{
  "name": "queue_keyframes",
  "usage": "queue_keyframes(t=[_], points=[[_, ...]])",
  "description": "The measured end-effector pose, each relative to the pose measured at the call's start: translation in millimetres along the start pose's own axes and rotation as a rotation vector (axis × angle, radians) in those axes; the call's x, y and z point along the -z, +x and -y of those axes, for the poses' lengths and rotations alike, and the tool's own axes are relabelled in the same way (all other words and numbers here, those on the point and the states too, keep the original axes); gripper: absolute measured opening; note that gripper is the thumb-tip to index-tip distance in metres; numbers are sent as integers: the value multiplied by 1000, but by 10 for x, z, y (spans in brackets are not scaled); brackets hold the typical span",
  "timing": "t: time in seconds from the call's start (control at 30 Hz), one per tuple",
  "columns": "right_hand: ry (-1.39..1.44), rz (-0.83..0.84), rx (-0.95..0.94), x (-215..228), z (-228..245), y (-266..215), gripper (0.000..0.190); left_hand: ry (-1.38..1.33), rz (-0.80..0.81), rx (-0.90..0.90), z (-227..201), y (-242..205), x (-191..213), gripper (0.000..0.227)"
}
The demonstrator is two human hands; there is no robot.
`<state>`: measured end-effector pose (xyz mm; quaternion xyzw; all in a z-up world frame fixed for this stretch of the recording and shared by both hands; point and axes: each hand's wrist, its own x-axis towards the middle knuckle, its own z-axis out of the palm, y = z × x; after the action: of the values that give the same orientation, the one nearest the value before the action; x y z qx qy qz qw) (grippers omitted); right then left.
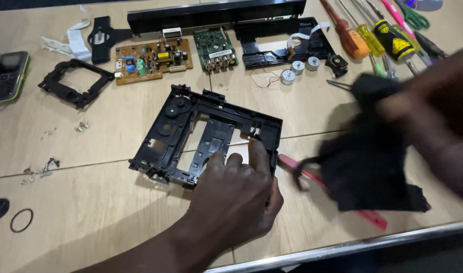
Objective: Cleaning a black plastic component from an electronic device using a toothbrush, cleaning solution, and a small metal probe.
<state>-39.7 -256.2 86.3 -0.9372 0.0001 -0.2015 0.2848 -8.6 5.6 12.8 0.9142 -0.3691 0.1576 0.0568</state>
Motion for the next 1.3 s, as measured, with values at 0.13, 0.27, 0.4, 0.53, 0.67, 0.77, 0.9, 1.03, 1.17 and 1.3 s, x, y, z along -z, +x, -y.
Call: queue_keyframes(t=[0.13, 0.27, 0.4, 0.53, 0.67, 0.77, 0.9, 1.03, 1.17, 1.3], points=[[27, 180, 207, -306, 423, 30, 10, 58, 4, -1, -13, 13, -22, 67], [97, 307, 53, -225, 496, 33, 35, -32, 77, 11, 11, 14, -6, 69], [622, 286, 69, -130, -318, -85, 75, 8, 19, -5, 24, 0, -18, 59], [462, 208, 141, -304, -450, -137, 69, 1, 7, -14, 29, -13, -14, 55], [363, 200, 89, -369, 25, -106, 34, -10, 63, -16, 25, 13, -17, 62], [169, 249, 179, -413, 381, -82, 32, -20, 29, -6, 17, 7, -37, 60], [252, 290, 250, -505, 426, -52, 21, 8, -31, -7, 25, 0, -47, 58], [228, 249, 443, -506, 410, 30, 20, 29, -52, -36, 38, -7, -46, 63], [217, 298, 426, -483, 407, 6, 24, 12, -37, -22, 43, 6, -49, 63], [275, 276, 288, -520, 311, -2, 28, 7, -43, -13, 39, 0, -60, 73]])
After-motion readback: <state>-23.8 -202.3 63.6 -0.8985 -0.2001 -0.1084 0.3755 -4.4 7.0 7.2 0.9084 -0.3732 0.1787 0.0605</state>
